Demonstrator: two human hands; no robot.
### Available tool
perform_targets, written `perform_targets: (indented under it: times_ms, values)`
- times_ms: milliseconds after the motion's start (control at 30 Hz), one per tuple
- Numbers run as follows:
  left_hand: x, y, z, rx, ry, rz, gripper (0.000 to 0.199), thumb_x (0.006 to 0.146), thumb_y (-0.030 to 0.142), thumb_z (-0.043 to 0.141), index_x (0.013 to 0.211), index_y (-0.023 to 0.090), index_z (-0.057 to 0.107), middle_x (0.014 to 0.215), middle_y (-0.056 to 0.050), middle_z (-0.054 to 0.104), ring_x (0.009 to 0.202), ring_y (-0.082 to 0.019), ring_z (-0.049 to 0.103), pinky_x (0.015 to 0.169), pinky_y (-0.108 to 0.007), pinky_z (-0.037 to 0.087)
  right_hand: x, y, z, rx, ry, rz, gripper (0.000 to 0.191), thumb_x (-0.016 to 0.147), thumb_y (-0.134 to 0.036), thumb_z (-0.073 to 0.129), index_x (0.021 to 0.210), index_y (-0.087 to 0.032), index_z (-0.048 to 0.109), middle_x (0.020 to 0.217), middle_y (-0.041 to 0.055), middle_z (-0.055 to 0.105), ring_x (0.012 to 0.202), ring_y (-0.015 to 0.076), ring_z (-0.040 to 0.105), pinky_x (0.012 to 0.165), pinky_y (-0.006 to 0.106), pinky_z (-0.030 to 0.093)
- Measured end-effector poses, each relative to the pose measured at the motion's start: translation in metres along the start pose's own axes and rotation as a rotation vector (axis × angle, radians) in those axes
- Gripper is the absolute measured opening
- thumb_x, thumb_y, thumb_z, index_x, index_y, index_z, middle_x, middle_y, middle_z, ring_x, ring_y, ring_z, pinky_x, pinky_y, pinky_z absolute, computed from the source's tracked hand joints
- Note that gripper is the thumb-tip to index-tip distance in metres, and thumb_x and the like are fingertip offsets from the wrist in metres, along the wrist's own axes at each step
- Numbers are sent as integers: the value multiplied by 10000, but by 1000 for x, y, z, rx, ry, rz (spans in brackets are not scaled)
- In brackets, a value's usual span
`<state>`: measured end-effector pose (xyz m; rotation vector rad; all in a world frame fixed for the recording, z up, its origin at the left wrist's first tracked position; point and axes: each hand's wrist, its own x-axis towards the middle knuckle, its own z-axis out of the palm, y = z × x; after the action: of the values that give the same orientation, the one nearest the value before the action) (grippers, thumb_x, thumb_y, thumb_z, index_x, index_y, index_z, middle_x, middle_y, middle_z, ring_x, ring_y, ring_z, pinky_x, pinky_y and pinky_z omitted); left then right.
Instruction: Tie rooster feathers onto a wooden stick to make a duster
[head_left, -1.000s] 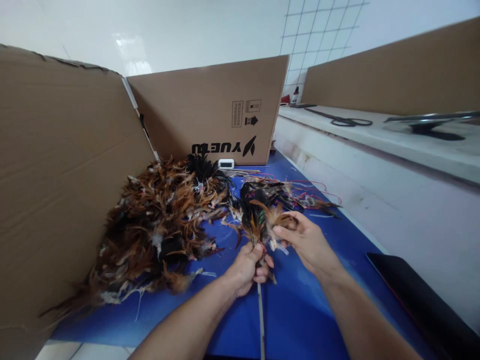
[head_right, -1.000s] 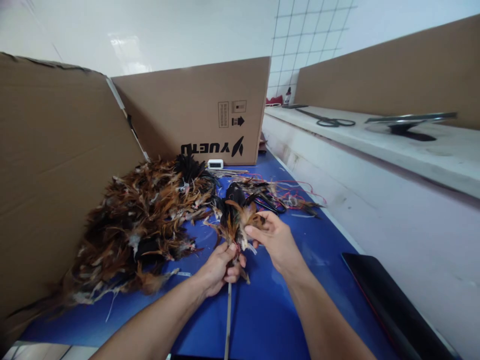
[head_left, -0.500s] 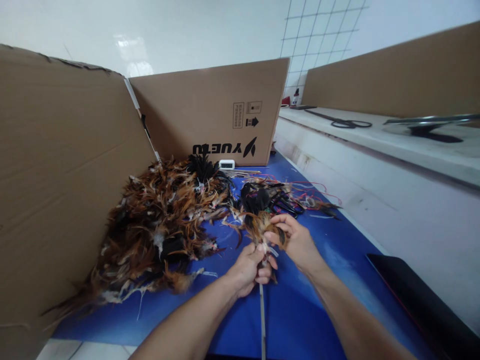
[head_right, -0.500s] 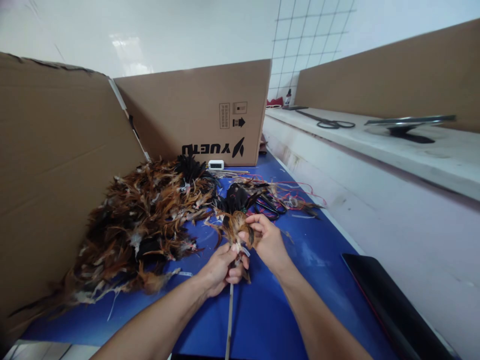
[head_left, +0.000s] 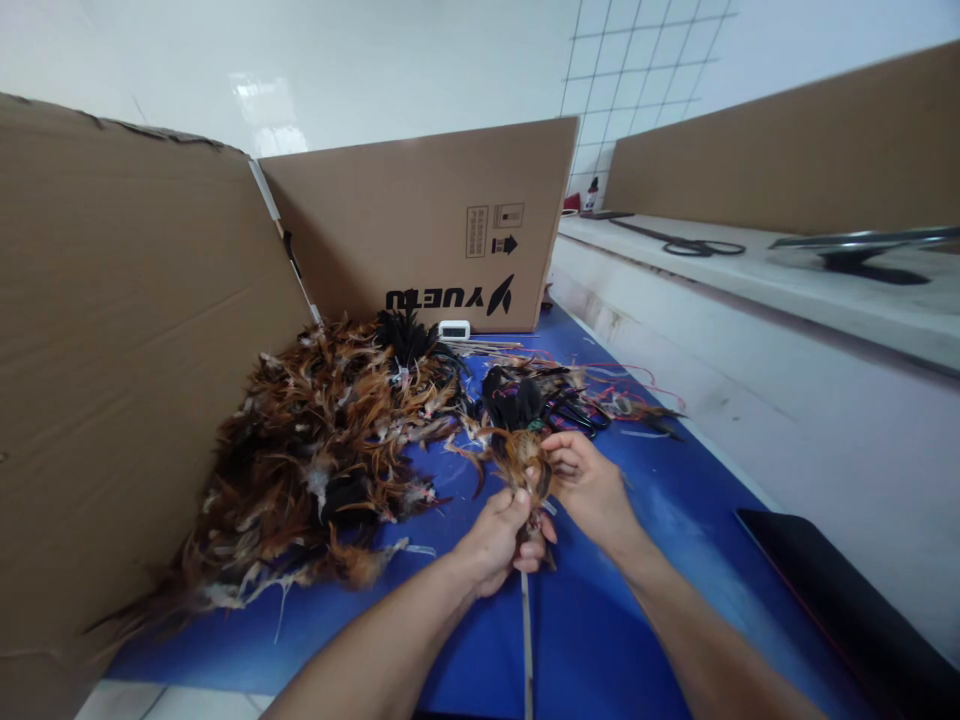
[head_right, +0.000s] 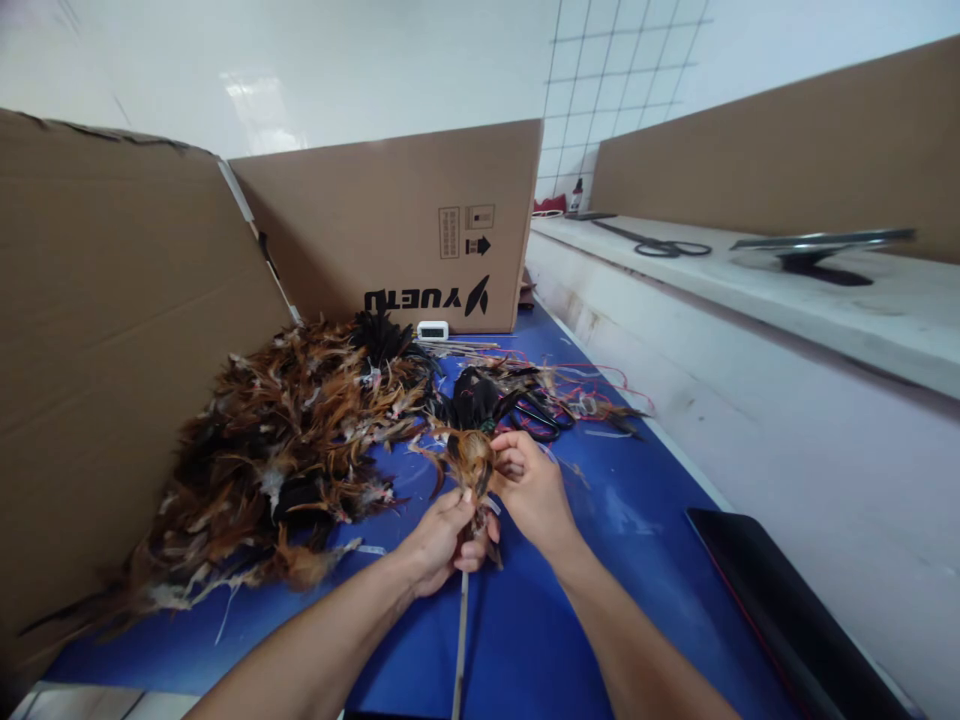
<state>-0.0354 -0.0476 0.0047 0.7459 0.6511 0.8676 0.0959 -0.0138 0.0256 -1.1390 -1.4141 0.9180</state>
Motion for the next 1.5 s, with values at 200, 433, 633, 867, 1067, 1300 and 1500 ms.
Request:
perform_targets:
  times_ms: [200, 433, 633, 867, 1067, 1300, 1500]
  values:
    - [-2, 1, 1, 38, 29, -12, 486, 709, 606, 597, 781, 158, 420, 636, 22, 492, 375, 0, 265, 360, -165, 113, -2, 3, 3, 10, -5, 10, 279, 659, -213, 677, 865, -209, 490, 687, -14, 619, 625, 136, 593, 582, 246, 493]
    - [0, 1, -1, 22, 10, -54, 467, 696, 556, 641, 806, 188, 377, 610, 74, 413, 360, 11, 195, 356, -162, 69, -3, 5, 6, -8, -10, -2, 238, 681, -191, 641, 862, -202, 486, 682, -12, 606, 624, 136, 598, 586, 248, 495]
    - [-3, 6, 2, 49, 15, -67, 448, 708, 530, 635, 788, 198, 345, 618, 80, 389, 364, 8, 206, 349, -152, 84, -1, 3, 7, 51, 5, 30, 282, 674, -274, 688, 856, -204, 485, 670, -12, 601, 598, 133, 587, 559, 258, 508]
    - [-9, 11, 6, 114, -72, -59, 365, 779, 468, 589, 757, 182, 362, 627, 71, 376, 370, 8, 203, 334, -143, 95, 18, -3, -17, 265, 289, 111, 340, 653, -398, 706, 835, -186, 514, 641, -20, 593, 522, 109, 552, 440, 215, 456]
    - [-10, 22, 5, 86, -75, -2, 342, 805, 433, 574, 734, 160, 379, 634, 65, 350, 386, 15, 179, 338, -134, 100, 26, 1, -35, 293, 287, 176, 288, 655, -386, 661, 796, -174, 527, 619, -16, 611, 482, 101, 540, 420, 204, 413]
    - [-13, 64, 7, 29, 17, 119, 271, 805, 346, 598, 769, 151, 413, 636, 65, 345, 393, 17, 188, 334, -106, 121, 11, -1, -30, -206, -422, 94, 103, 702, -277, 578, 701, -179, 608, 551, -16, 602, 481, 105, 526, 479, 221, 382]
    - [-12, 89, 9, -11, 65, 157, 230, 785, 279, 621, 785, 150, 431, 631, 64, 343, 388, 16, 186, 313, -86, 117, -10, -8, -18, -753, -632, -34, 128, 577, -320, 726, 606, -224, 646, 596, 9, 648, 619, 181, 602, 525, 252, 336]
